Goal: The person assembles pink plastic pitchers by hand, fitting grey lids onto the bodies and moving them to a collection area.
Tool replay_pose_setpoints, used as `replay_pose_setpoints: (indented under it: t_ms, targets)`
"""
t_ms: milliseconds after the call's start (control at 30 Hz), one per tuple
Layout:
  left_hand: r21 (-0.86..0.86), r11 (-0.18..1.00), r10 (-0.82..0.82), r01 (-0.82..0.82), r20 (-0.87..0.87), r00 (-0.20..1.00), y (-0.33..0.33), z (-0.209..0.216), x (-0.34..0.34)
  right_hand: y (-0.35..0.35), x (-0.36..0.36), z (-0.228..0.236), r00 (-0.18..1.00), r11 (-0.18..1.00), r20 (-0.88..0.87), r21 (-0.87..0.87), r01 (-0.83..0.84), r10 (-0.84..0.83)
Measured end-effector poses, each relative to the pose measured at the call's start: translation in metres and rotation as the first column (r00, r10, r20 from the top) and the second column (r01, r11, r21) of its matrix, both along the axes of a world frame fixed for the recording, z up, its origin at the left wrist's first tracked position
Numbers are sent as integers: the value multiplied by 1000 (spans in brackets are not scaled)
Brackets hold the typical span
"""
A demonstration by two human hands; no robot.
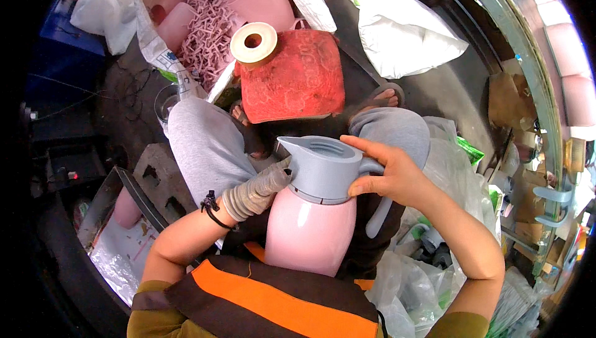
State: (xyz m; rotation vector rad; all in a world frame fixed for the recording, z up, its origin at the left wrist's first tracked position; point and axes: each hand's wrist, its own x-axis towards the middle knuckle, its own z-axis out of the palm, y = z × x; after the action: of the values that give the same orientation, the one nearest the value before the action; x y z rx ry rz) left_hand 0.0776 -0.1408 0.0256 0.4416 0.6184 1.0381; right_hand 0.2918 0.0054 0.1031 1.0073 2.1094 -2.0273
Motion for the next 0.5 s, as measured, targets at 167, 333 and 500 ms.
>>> replay_pose_setpoints:
  t_ms: [167,333,500]
  targets:
    - [25,998,-60,63,-120,991,3,11,1,0,7,-2,997,994,6,79,-75,75]
    - [12,993,-118,120,-125,985,5,7,-2,-5,11,-9,999,998,-11,44,-45,45]
    - [-29,992,-122,120,-81,989,5,9,-1,-3,12,-13,995,991,-6,86,-103,104]
